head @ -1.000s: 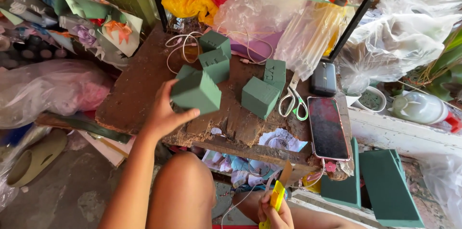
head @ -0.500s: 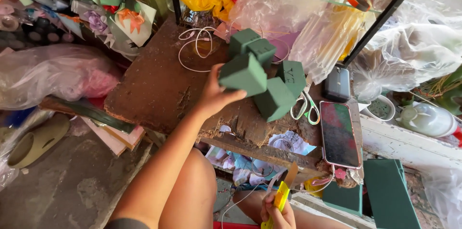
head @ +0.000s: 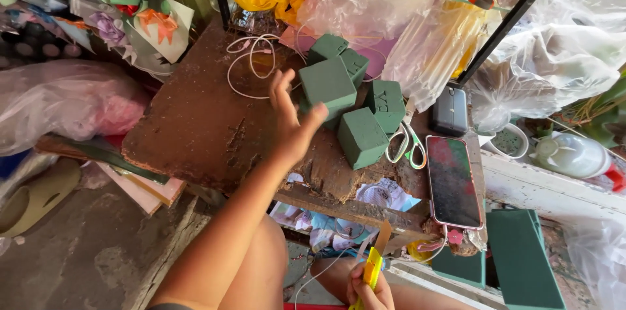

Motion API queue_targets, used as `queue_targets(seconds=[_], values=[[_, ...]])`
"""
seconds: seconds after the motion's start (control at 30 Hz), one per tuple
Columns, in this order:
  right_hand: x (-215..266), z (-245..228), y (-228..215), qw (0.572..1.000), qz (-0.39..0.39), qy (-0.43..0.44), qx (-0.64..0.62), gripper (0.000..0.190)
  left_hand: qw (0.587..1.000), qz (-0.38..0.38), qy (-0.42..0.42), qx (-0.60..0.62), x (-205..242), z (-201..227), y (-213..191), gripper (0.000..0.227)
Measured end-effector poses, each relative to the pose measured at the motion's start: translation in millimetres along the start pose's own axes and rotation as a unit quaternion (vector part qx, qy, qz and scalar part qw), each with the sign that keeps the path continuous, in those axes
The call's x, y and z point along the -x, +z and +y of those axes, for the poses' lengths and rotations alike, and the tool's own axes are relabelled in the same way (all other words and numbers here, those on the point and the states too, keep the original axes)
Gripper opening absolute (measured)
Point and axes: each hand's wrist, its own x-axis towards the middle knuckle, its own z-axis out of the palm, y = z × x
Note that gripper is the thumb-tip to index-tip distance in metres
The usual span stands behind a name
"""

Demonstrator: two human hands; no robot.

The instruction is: The person carves letters and shapes into green foam blocks using a yellow utility knife. They hold the blocks with one hand and carefully cut into the surface to create raised lettering and patterns, then place the finished pieces on a cluttered wooden table.

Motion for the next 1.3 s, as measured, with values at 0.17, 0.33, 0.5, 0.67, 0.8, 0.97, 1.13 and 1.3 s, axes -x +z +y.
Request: queue_targets(seconds=[0.17,0.33,0.5,0.67,0.8,0.97,1.13,1.3], values=[[-2.0,2.7,0.3,0.999,0.013,0.032,0.005,0.010,0.982,-0.134,0.120,-0.061,-7.8,-19.1,14.4,0.060],[-1.6,6.4,-3.1,1.000,-0.012,0.011,-0.009,0.011,0.977,-0.073,0.138,-0.144,-13.3,-3.6,18.3,0.093],[11.3,-10.2,16.6,0.999,0.042,-0.019,0.002,0.008,0.900,-0.005,0.357,-0.249,38.7,13.0,32.0,0.095],[21.4,-21.7,28.8,0.994,-0.011,-0.106,-0.014,0.009,0.808,-0.162,0.397,-0.403,55.9,8.2,38.6,0.076],[13.6,-7.5,21.9,0.994,0.017,-0.106,-0.030,0.007,0.791,-0.216,0.447,-0.356,71.8,18.5,41.7,0.057],[10.1,-3.4,19.1,0.993,0.046,-0.112,-0.011,0.013,0.774,-0.152,0.565,-0.241,78.6,27.2,31.4,0.019],[10.5,-9.2,28.8,0.993,0.057,-0.100,0.005,0.012,0.824,-0.221,0.423,-0.306,65.5,47.4,29.8,0.054],[9.5,-11.3,30.5,0.993,0.048,-0.104,0.002,0.007,0.812,-0.313,0.343,-0.354,58.8,33.8,40.5,0.078]])
